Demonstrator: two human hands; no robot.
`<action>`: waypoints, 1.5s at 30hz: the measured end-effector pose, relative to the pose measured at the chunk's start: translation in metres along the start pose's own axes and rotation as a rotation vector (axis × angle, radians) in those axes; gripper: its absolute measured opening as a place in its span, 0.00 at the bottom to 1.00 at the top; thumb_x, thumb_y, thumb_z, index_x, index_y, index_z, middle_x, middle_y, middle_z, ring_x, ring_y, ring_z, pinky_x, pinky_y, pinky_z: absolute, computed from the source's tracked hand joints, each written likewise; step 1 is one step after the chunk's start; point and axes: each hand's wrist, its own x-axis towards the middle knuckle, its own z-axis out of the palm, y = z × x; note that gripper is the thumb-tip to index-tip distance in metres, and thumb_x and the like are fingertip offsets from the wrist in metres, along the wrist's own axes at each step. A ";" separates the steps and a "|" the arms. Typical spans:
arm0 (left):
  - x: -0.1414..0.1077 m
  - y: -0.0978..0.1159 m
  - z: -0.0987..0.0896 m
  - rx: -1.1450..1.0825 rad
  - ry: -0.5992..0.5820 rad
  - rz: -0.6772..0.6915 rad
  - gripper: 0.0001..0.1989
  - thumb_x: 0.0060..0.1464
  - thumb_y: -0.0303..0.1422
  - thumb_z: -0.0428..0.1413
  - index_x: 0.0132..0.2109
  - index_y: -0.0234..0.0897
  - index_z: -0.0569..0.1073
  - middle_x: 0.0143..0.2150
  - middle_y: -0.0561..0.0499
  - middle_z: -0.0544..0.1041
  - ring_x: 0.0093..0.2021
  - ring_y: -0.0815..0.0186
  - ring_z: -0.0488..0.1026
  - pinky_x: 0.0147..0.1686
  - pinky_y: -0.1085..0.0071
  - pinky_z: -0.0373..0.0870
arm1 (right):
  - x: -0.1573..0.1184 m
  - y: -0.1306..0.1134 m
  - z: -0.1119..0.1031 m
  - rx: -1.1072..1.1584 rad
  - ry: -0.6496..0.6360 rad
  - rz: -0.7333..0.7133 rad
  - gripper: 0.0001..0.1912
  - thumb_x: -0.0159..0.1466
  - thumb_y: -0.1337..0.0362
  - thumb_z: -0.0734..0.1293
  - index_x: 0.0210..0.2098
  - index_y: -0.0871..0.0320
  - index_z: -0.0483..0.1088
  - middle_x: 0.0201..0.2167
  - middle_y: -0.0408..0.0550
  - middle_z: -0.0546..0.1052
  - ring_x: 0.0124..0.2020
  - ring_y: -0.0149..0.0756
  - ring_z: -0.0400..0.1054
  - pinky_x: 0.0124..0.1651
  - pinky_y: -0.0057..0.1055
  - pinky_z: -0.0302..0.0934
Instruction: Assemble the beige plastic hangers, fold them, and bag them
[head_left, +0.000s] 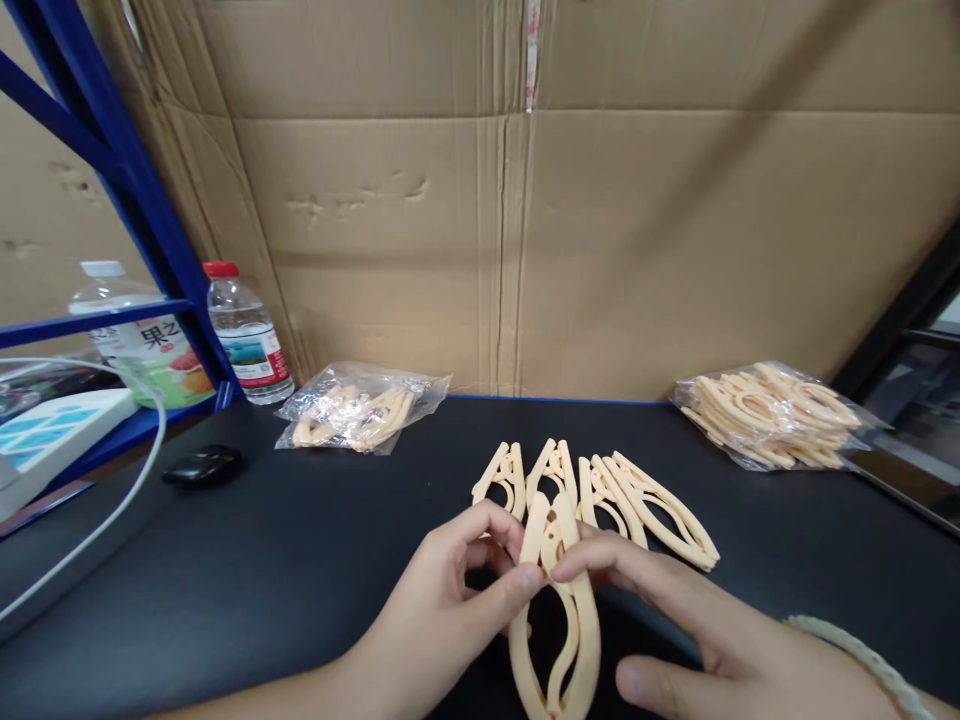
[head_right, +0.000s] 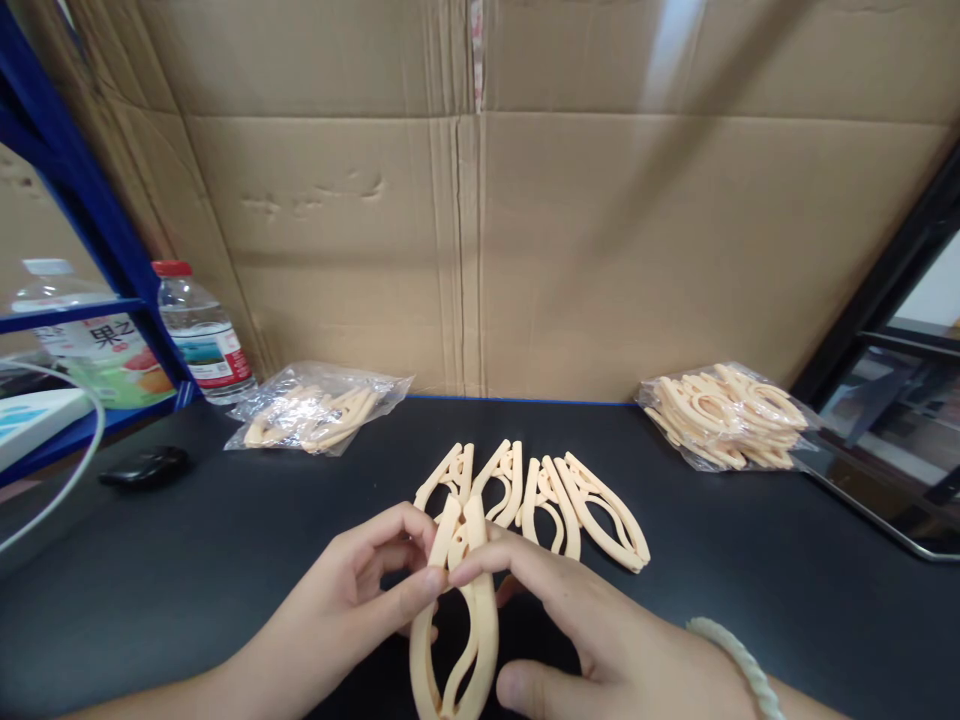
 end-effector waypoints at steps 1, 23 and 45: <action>0.000 -0.001 0.000 -0.026 -0.010 -0.007 0.11 0.54 0.39 0.59 0.35 0.37 0.66 0.32 0.52 0.71 0.33 0.66 0.69 0.31 0.69 0.73 | 0.000 -0.001 0.000 -0.002 -0.012 0.005 0.26 0.63 0.68 0.65 0.59 0.47 0.61 0.59 0.49 0.66 0.62 0.41 0.59 0.63 0.40 0.56; 0.057 -0.021 -0.090 0.490 0.420 0.096 0.11 0.49 0.39 0.58 0.34 0.37 0.68 0.27 0.52 0.75 0.28 0.65 0.72 0.29 0.71 0.65 | 0.004 0.049 -0.031 0.024 0.456 -0.011 0.11 0.66 0.60 0.63 0.48 0.49 0.68 0.59 0.50 0.63 0.52 0.41 0.68 0.53 0.38 0.66; 0.008 -0.018 -0.030 1.364 -0.133 0.356 0.32 0.57 0.57 0.46 0.66 0.56 0.55 0.69 0.46 0.55 0.68 0.40 0.46 0.59 0.33 0.40 | 0.002 0.054 -0.005 -0.837 0.026 0.163 0.32 0.66 0.43 0.55 0.67 0.39 0.44 0.70 0.48 0.46 0.69 0.59 0.35 0.63 0.65 0.39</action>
